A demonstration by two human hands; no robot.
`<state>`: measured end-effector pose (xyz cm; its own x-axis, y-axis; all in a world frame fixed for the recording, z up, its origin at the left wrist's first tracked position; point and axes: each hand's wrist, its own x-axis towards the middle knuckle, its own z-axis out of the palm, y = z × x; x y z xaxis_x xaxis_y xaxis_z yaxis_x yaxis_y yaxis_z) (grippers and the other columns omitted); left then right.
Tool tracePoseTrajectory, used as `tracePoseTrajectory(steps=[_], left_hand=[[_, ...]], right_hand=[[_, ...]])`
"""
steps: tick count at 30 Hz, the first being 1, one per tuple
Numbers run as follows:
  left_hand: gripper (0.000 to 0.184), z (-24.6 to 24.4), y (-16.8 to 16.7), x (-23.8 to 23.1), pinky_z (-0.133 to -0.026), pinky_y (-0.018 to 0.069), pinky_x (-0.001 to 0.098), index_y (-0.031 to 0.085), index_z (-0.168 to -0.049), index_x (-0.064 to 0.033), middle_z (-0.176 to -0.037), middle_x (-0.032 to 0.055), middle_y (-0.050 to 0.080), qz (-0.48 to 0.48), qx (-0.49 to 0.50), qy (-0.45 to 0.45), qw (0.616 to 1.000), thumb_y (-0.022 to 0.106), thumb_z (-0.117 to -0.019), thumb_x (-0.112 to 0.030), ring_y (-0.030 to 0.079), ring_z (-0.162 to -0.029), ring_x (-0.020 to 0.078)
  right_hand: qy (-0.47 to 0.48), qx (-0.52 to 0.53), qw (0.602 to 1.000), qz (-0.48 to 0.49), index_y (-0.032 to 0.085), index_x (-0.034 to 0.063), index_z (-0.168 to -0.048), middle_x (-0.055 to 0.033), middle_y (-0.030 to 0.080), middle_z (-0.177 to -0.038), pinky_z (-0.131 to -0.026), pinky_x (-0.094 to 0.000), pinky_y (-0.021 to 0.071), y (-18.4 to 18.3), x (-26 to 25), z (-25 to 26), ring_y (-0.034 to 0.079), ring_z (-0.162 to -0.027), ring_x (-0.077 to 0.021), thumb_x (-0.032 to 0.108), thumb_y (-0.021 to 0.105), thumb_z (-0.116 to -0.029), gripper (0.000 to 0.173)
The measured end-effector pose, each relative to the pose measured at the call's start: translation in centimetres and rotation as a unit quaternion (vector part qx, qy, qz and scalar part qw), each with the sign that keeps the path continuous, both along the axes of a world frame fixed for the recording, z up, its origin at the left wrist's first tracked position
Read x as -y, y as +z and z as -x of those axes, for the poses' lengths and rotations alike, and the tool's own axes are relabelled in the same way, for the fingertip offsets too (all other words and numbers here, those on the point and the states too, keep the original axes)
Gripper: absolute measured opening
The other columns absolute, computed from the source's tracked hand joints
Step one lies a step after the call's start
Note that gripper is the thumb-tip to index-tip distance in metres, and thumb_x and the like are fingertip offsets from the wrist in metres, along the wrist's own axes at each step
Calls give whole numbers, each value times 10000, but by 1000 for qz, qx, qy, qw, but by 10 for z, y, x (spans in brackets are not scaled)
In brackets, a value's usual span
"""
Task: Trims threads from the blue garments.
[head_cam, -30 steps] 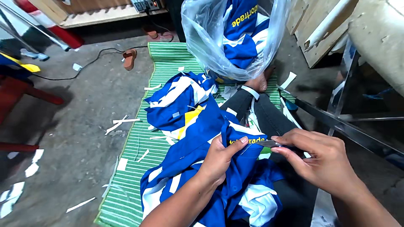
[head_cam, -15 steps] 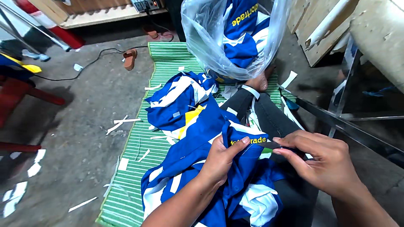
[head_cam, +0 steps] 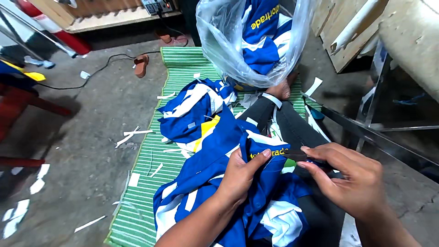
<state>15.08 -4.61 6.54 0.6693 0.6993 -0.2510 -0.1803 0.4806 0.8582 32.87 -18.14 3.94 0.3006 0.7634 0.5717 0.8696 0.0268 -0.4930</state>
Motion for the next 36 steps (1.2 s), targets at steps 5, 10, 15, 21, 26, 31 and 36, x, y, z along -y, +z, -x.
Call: tracePoseTrajectory(steps=[5,10,15,21,26,31,36], left_hand=[[86,0,-1,1,-817,610,291,631,-1042,21,-884,80,734,-3,4,2,1000,595,-968,45,724,-825,115],[116,-1,-6,2,-872,599,306,628,-1076,28,-934,84,730,-15,21,9,1000,589,-969,53,719,-880,118],[115,-1,-5,2,-865,600,310,623,-1070,34,-928,101,725,9,20,20,1000,580,-967,65,719,-873,130],[112,-2,-7,3,-864,600,304,626,-1067,32,-929,89,729,14,9,13,1000,582,-969,62,720,-872,126],[123,-3,-7,3,-866,601,307,622,-1078,32,-935,89,728,6,12,16,1000,587,-964,63,721,-878,128],[105,-2,-8,3,-864,600,308,630,-1067,32,-929,92,730,16,9,7,1000,583,-974,48,721,-875,128],[111,-3,-6,5,-866,601,308,617,-1086,36,-936,96,727,18,5,28,999,569,-987,34,721,-881,132]], right_hand=[[-12,18,1000,-6,784,79,-1039,-92,768,-943,-691,-319,529,-1,0,4,704,-813,-156,332,649,-1006,289],[-23,28,999,-13,786,70,-1042,-98,766,-929,-679,-312,526,-3,-1,6,703,-801,-162,327,650,-1008,292],[-6,-1,1000,-27,786,66,-1012,-85,764,-914,-691,-290,537,-12,-5,8,704,-805,-139,289,652,-1011,260],[45,-35,998,17,786,101,-1028,-52,764,-947,-677,-277,529,-6,-1,-3,689,-801,-100,347,640,-1011,286],[42,-59,997,27,788,112,-1044,-32,751,-932,-647,-239,496,-3,0,-8,642,-756,-53,376,644,-1003,304],[52,-39,997,37,796,129,-996,-20,762,-909,-674,-299,527,-1,-3,-9,681,-769,-86,364,630,-1011,288],[27,-124,992,-6,770,41,-1064,-51,740,-957,-689,-113,505,-2,2,2,640,-820,19,327,709,-960,311]])
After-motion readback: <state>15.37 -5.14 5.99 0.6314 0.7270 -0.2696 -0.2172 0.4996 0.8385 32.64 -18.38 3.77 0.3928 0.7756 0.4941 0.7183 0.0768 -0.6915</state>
